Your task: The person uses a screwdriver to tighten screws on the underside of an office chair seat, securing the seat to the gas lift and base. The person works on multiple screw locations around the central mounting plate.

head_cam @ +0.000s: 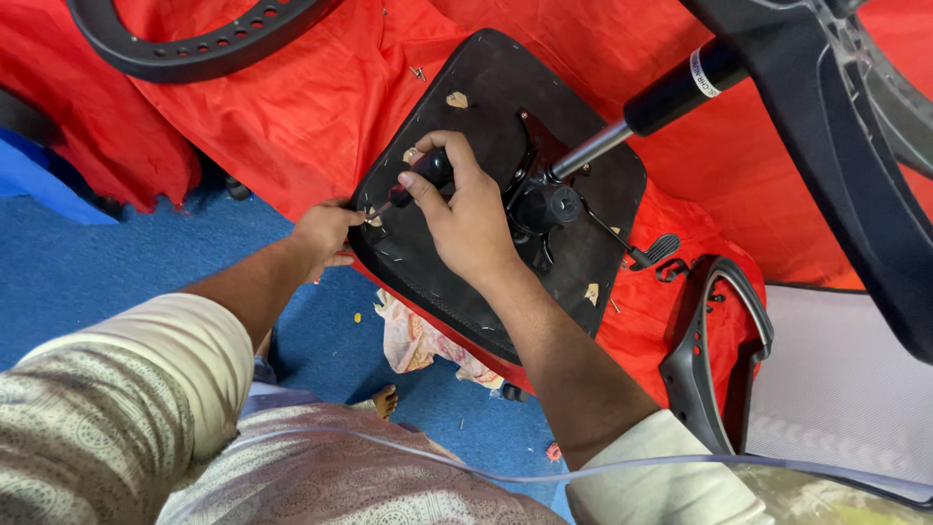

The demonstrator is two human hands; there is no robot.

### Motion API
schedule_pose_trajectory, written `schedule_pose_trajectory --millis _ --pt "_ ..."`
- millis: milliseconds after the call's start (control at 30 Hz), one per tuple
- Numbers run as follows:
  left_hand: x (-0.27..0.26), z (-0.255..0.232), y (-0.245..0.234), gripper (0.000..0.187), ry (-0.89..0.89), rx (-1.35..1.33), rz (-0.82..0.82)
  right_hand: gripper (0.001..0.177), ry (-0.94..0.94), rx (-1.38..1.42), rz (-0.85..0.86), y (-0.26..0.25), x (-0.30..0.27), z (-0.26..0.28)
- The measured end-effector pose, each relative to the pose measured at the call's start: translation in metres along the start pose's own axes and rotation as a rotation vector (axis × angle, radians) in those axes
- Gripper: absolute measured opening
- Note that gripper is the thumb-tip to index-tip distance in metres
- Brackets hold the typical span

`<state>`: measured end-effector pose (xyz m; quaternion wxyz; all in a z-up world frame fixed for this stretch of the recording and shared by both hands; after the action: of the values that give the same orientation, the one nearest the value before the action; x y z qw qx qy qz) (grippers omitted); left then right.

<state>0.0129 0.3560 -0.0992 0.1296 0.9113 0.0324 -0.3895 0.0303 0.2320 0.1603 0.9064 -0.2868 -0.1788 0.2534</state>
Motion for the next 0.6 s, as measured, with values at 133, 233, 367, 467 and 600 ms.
schedule_pose_trajectory --millis 133,233,367,467,600 --pt "0.0002 -0.0006 0.0002 0.049 -0.007 -0.021 0.002 0.027 0.039 -0.005 0.040 0.0016 0.0024 -0.0011" --pt "0.0013 -0.0007 -0.0001 0.050 -0.015 -0.006 0.005 0.026 0.014 -0.021 0.060 0.0020 0.0044 0.0024" --pt "0.0036 -0.0012 -0.0016 0.051 -0.017 0.025 0.008 0.025 0.032 -0.017 0.058 0.0017 0.0075 0.0040" --pt "0.0057 0.0001 -0.0035 0.053 -0.029 0.035 0.007 0.024 0.057 -0.017 0.041 0.0032 0.0074 0.0049" --pt "0.0076 -0.0006 -0.0053 0.058 -0.034 0.030 0.035 0.025 0.083 -0.040 0.040 0.0050 0.0050 0.0047"
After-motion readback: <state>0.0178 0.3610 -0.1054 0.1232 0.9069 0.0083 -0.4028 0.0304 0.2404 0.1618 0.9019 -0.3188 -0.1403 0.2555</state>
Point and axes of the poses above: each hand's wrist, its own x-axis towards the middle knuckle, its own y-axis out of the palm, z = x × y, the point moved 6 cm from there along x, towards the middle knuckle, and after that the axes turned 3 degrees about z, right-handed, at the moved point
